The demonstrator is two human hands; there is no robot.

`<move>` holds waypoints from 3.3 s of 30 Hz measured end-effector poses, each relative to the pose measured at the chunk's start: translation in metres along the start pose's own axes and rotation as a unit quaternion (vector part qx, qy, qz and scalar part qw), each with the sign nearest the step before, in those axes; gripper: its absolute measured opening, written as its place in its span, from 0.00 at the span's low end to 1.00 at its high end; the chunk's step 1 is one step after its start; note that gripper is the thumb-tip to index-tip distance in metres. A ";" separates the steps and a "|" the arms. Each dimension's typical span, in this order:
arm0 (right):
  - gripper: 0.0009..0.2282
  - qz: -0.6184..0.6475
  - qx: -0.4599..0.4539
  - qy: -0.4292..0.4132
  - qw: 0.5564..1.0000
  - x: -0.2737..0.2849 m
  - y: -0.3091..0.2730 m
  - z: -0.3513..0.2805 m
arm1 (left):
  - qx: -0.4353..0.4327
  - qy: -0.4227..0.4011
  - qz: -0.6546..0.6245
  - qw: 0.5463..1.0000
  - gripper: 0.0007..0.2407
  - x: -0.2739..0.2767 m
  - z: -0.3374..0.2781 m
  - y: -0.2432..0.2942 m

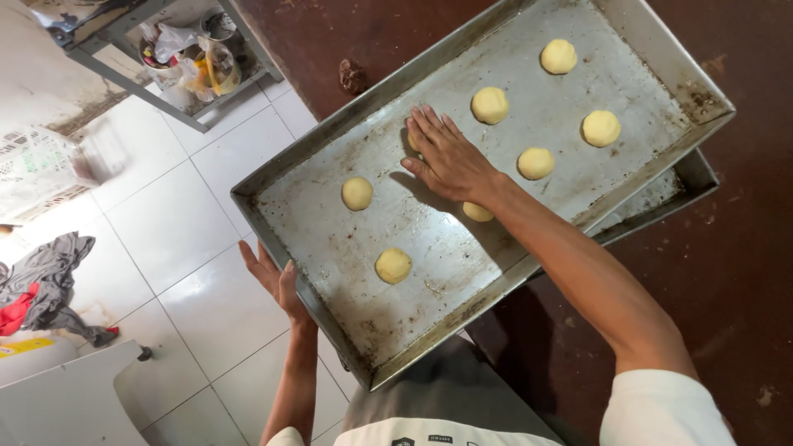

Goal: The recorder is picking up small round portions of dough from a table and arranging them on metal baking sheets.

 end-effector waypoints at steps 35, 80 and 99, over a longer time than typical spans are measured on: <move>0.26 0.080 0.026 0.010 0.996 0.036 -0.088 -0.137 | 0.103 -0.026 -0.087 0.991 0.34 0.030 -0.021 -0.036; 0.40 0.429 -0.634 0.234 0.599 -0.025 0.218 -0.609 | 0.403 -0.267 0.137 0.865 0.41 -0.110 0.116 -0.102; 0.34 0.364 -0.739 0.489 0.286 -0.158 -0.093 -0.759 | 0.394 -0.525 0.237 0.716 0.40 -0.405 0.099 -0.149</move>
Point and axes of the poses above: each hand's wrist, its own z-axis towards the middle knuckle, its own x-axis out of the back of the hand, y = z × x, the point moved 8 cm from there along z, towards the middle knuckle, and after that the axes turned 1 degree about -y, right-handed, at the moved point
